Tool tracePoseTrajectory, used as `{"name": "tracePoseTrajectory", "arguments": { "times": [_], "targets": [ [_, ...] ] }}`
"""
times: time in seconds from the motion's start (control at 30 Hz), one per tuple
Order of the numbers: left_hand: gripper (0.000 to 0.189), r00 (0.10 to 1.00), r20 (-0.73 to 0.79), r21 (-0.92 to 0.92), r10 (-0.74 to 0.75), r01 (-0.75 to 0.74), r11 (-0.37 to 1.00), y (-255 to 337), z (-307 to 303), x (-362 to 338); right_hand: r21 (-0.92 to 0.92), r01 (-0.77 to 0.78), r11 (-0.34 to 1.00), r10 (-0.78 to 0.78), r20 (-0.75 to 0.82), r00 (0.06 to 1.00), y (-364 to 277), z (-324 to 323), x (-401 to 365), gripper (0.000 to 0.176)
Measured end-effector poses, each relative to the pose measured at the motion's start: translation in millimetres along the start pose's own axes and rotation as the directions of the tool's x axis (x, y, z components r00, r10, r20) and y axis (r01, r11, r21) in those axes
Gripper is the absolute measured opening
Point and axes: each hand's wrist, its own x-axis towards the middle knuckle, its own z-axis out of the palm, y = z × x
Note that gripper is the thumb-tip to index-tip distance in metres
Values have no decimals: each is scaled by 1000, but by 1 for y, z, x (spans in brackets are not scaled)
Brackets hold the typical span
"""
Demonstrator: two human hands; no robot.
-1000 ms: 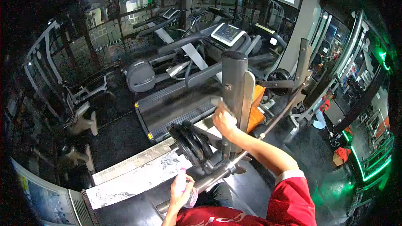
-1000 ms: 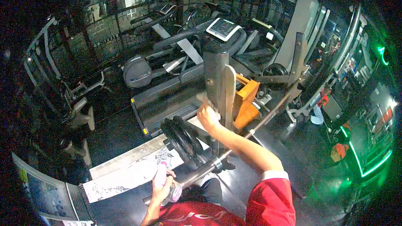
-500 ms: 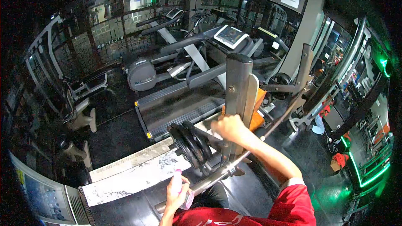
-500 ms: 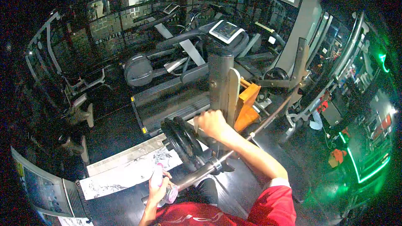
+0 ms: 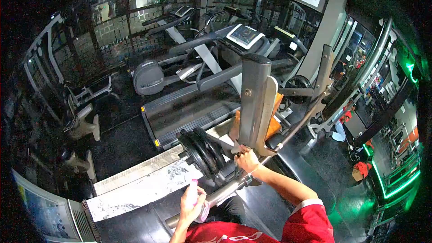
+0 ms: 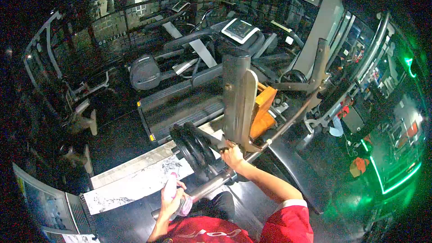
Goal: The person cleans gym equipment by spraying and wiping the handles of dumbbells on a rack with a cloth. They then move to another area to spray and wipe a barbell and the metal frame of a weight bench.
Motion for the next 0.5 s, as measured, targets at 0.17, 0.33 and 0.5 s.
{"name": "tracePoseTrajectory", "arguments": {
  "times": [0.17,0.33,0.5],
  "targets": [
    [21,999,-24,65,-24,26,998,-2,-12,-3,338,-64,939,-53,327,943,29,-85,-13,27],
    [19,1000,-11,9,-26,27,1000,-1,-10,0,348,-364,864,390,-6,921,86,-203,-26,12],
    [16,999,27,61,-32,31,998,0,-1,2,239,-358,903,421,-663,619,128,-237,-23,43]
  ]
}}
